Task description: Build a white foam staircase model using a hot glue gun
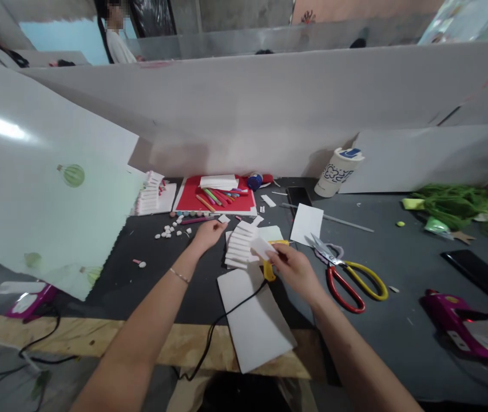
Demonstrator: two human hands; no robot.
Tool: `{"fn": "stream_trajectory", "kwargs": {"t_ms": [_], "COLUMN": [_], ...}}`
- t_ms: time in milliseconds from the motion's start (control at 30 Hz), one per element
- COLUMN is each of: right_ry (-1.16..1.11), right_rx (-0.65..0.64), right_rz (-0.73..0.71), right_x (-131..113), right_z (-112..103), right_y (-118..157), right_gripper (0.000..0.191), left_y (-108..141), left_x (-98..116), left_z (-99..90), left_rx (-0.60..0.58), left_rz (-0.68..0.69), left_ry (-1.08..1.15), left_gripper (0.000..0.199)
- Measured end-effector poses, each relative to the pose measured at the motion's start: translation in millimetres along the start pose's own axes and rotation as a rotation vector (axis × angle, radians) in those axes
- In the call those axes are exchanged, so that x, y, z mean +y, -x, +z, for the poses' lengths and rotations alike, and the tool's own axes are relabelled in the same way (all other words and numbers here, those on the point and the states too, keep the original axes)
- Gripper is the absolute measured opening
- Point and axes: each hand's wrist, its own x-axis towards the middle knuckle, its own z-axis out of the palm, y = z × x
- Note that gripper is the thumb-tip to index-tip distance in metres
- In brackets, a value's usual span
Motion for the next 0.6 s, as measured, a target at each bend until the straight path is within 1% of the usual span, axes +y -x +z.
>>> {"fn": "stream_trajectory", "kwargs": {"t_ms": [100, 200, 333, 433, 500, 600], "right_ry": [-0.195, -0.31, -0.429, -0.485, -0.543, -0.641], "right_rx": [0.051, 0.097, 0.182, 0.196, 0.194, 0.192], "right_rz": [0.085, 0.137, 0.186, 0.202, 0.212, 0.246], "right_x": [3.8, 8.2, 14.3, 17.1, 17.3, 14.1], "right_z": [-14.3, -21.4, -17.6, -11.9, -9.6, -8.6], "right_y": [-11.9, -25.3, -38.7, -42.1, -42.3, -41.8], "right_gripper": [0.036, 0.043, 0.048, 0.047, 0.046, 0.046], "left_y": [-3.1, -2.0, 0.5, 2.5, 5.9, 15.3], "left_x": [4.8, 4.1, 0.2, 1.0, 4.0, 11.8], "left_z": [23.4, 33.2, 38.3, 40.7, 39.8, 32.0], "left_rx": [-0.012, 0.022, 0.047, 0.034, 0.002, -0.095], "left_rz": [0.06, 0.1, 0.128, 0.124, 0.104, 0.056], "left_ry": [-0.154, -0.251, -0.286, -0.236, -0.167, -0.046], "left_gripper": [0.029, 0.023, 0.024, 0.025, 0.025, 0.026]}}
